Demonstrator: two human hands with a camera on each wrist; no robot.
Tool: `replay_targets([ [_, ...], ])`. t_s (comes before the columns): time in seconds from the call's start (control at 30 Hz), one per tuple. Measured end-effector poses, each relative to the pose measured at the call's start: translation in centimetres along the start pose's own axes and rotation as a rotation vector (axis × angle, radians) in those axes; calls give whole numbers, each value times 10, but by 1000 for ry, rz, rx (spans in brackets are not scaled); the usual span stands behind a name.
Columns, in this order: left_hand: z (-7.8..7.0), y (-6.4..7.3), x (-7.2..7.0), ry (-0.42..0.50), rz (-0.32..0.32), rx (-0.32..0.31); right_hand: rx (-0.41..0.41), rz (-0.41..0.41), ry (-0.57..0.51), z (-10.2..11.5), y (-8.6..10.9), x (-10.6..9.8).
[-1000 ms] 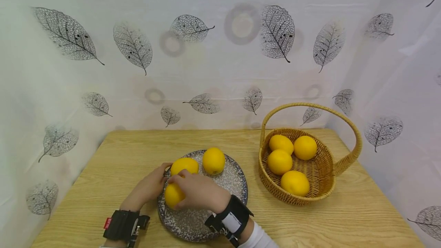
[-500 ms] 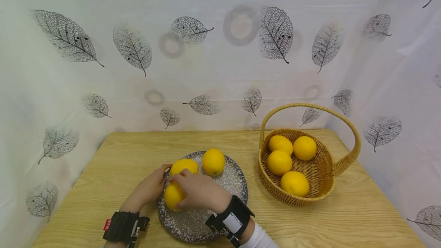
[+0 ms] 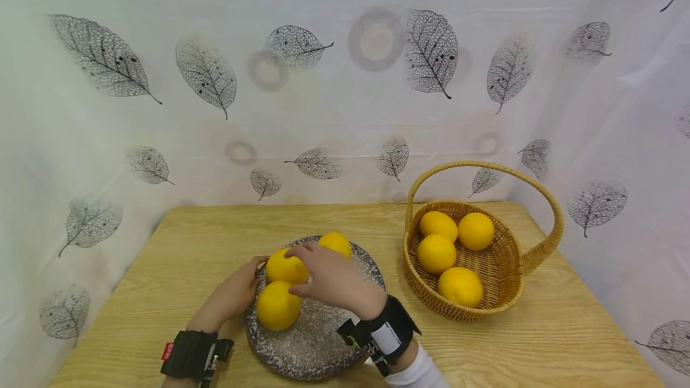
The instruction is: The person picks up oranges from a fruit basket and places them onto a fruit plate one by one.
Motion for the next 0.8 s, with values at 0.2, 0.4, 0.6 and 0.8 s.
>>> replay_targets([
  [0.2,-4,0,-3,-12,-16,12,100,-77,-80,-25,6,-24],
  [0.4,-4,1,-3,-9,-5,7,165,-126,-162,-52,16,-43],
  [0.6,-4,1,-2,5,-3,4,196,-213,-184,-81,24,-63],
  [0.8,-4,1,-1,9,-3,1,256,-266,-208,-112,34,-77],
])
Point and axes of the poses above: each hand's wrist, its own y-axis away from the middle knuckle, its own x-axis out of the palm, z = x × y, the point moved 4 cm from there along -y, towards the middle knuckle, and after that the axes turned 7 degrees about x, right-handed, at the moved point
